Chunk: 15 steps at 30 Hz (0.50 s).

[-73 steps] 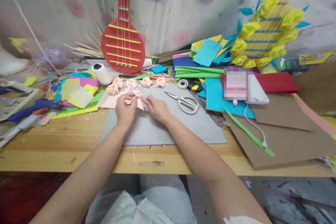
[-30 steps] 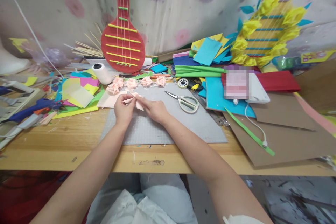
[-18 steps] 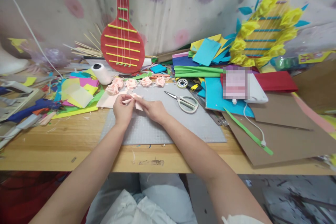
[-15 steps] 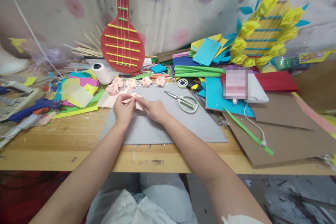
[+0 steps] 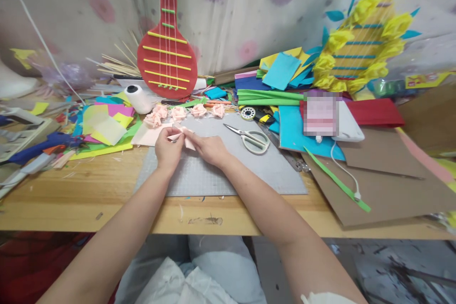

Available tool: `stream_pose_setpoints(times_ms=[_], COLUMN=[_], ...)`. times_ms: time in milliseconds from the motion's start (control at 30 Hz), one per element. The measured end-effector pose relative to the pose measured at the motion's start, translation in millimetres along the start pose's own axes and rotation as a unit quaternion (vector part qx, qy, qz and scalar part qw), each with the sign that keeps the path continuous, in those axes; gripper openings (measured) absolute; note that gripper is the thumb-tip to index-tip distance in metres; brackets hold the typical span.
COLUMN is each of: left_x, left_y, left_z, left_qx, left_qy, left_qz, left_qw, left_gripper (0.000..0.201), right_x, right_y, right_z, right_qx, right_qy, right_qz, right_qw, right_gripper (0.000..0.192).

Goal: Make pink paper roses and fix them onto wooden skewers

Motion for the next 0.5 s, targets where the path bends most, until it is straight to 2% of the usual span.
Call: stream_pose_setpoints(times_ms=[167,367,500], left_x=[-1.3,-2.7,-0.7], left_y=[-2.1,-6.3,-8.1], left_z=[1.8,-4.2,-5.4], left_qx=[-0.018,0.003,0.002], left_qy=[0.013,0.063,0.044], left_qz=[0.019,0.035,0.056], left_qw=[1.000,0.997,0.997], left_gripper=[0.011,0.015,0.014], right_x=[0.8,3.4,2.7], right_y=[0.8,0.7,1.3], right_z=[-1.3,-5.0,-5.6], right_qx=[0.001,-0.015,-0.022], right_qy=[-0.014,-0.009,-0.006], right_qz=[0.017,0.016,0.011], right_qw=[1.000,1.000,1.000], right_gripper=[0.049,0.054,0.058])
Point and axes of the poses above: each hand's wrist, its own y-axis away from the middle knuckle, its own x-axis out of the back of the hand, z = x × y, the point moved 3 cm from there along -y, towards the middle knuckle, and after that the axes turned 2 degrees about -z, right-handed, at the moved point
